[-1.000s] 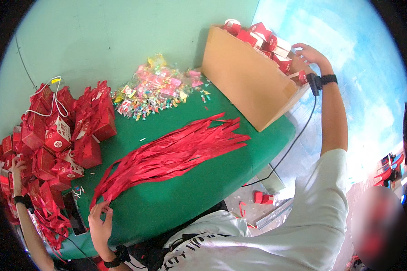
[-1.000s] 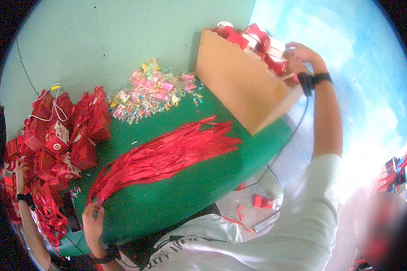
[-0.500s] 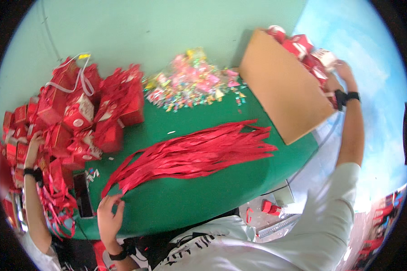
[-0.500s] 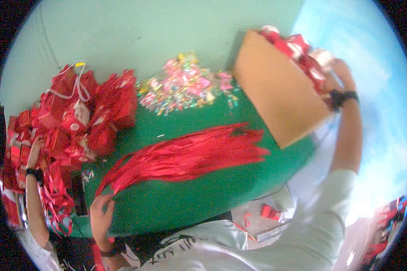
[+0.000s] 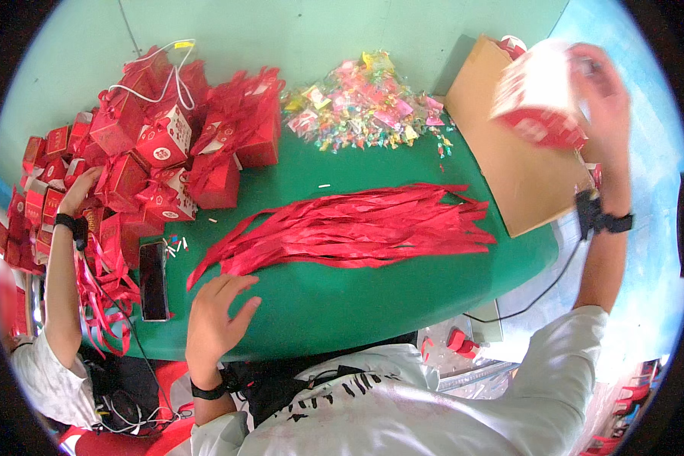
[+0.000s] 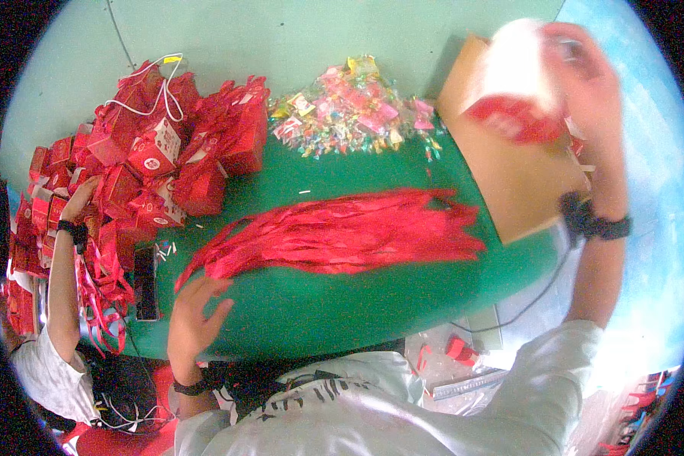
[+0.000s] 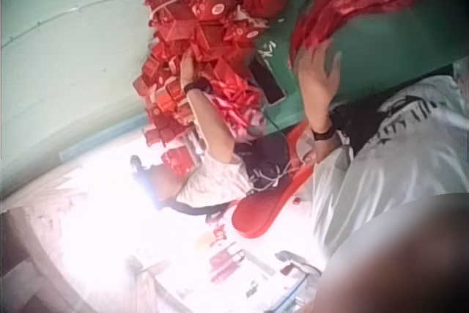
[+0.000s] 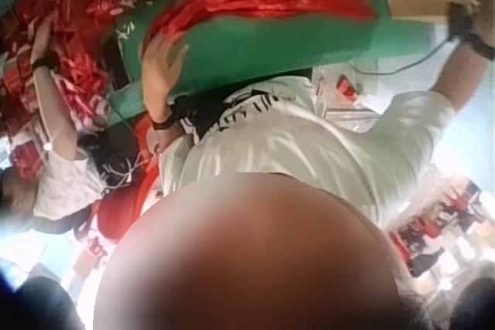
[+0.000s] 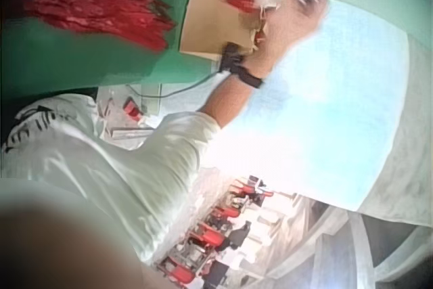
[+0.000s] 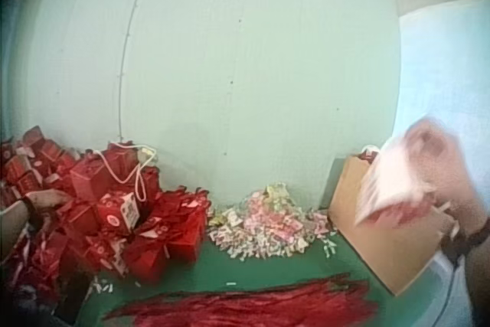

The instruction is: The person assembles small red gift boxes by placing wrapped candies inside, closing the lids, and tying red ribbons around them. The finished boxes are stacked on the table.

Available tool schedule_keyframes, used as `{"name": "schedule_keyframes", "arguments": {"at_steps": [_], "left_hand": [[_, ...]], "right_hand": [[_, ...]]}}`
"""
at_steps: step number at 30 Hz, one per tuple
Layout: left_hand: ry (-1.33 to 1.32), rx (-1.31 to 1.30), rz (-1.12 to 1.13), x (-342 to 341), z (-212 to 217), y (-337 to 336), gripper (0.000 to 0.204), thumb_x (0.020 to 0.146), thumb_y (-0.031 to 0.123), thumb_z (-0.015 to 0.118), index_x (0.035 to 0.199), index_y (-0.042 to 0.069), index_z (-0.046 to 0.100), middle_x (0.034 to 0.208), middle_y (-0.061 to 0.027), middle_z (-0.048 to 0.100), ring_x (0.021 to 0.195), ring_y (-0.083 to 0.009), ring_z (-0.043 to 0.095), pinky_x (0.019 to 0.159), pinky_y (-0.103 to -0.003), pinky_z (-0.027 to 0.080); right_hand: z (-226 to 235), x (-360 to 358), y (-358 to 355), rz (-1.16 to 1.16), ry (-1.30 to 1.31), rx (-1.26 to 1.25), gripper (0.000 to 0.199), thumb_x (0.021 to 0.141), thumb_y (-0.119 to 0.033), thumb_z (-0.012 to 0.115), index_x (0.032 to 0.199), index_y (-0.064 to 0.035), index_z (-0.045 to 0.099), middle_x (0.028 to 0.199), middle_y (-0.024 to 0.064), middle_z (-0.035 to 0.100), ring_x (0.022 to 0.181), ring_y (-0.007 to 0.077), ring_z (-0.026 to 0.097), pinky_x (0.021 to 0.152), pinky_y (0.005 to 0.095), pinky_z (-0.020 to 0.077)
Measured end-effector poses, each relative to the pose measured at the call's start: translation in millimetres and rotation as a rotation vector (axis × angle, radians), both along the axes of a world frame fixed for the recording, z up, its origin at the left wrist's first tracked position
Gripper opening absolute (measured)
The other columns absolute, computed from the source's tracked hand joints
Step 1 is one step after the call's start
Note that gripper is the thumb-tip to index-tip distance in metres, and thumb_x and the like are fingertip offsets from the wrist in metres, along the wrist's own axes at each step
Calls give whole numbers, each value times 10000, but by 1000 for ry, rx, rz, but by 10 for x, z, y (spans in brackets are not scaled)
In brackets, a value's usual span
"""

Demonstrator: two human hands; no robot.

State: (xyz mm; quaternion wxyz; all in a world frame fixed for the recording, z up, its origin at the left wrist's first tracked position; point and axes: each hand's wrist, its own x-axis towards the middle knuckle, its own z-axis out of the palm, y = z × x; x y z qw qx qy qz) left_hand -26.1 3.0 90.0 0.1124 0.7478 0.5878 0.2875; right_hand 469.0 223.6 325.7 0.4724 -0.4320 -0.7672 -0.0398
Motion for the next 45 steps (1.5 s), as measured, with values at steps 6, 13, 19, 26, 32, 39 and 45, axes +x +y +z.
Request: {"name": "schedule_keyframes", "arguments": {"at_steps": [6,13,19,26,32,39,45], "left_hand": [[-121,24,-106,219,435,157,630,749,221,899,1312,65,664,1286,-165,642,1160,-386,649,975,-455,535],[44,189,-279,418,363,425,731,644,320,963,1294,124,691,1400,-144,608,1277,-380,593,1071,-499,482],[12,203,-288,387,-165,331,579,678,319,954,1152,133,678,1342,-101,598,1224,-365,602,959,-509,526],[-318,213,-69,388,-296,212,529,870,506,816,994,40,598,1207,-198,555,1044,-380,602,867,-494,517],[-200,61,157,273,-111,111,257,936,273,718,952,24,658,1182,-202,578,1058,-387,592,922,-497,485],[160,266,-134,295,47,246,341,840,-6,670,1161,88,735,1041,-67,686,980,-315,654,944,-459,501],[19,31,-146,358,48,310,668,853,333,798,1415,32,598,1150,-152,644,1067,-371,620,953,-474,497]], "right_hand": [[-1228,-1501,-423,560,-212,-110,157,926,35,670,1063,-33,707,1099,105,690,1059,254,677,897,353,548],[-2343,-2312,-691,811,97,-467,203,901,83,700,1072,-24,721,1106,116,664,981,275,692,824,365,575],[-2615,-2328,-768,818,79,-631,187,887,16,746,1064,-44,749,1173,117,634,1078,269,667,899,385,561],[-2586,-2255,-753,993,60,-644,343,846,-85,826,1175,-86,729,1297,134,606,1147,315,647,960,417,552],[-2550,-2280,-825,986,-122,-518,451,812,-126,847,1234,-116,688,1378,147,590,1228,369,616,998,453,544],[-2570,-2253,-747,971,-207,-215,355,834,-223,827,1145,-108,700,1462,136,562,1288,367,580,1071,503,487],[-2577,-2270,-803,905,-187,-177,296,854,-281,802,1037,-86,676,1443,151,567,1272,396,586,1059,520,492]]}}
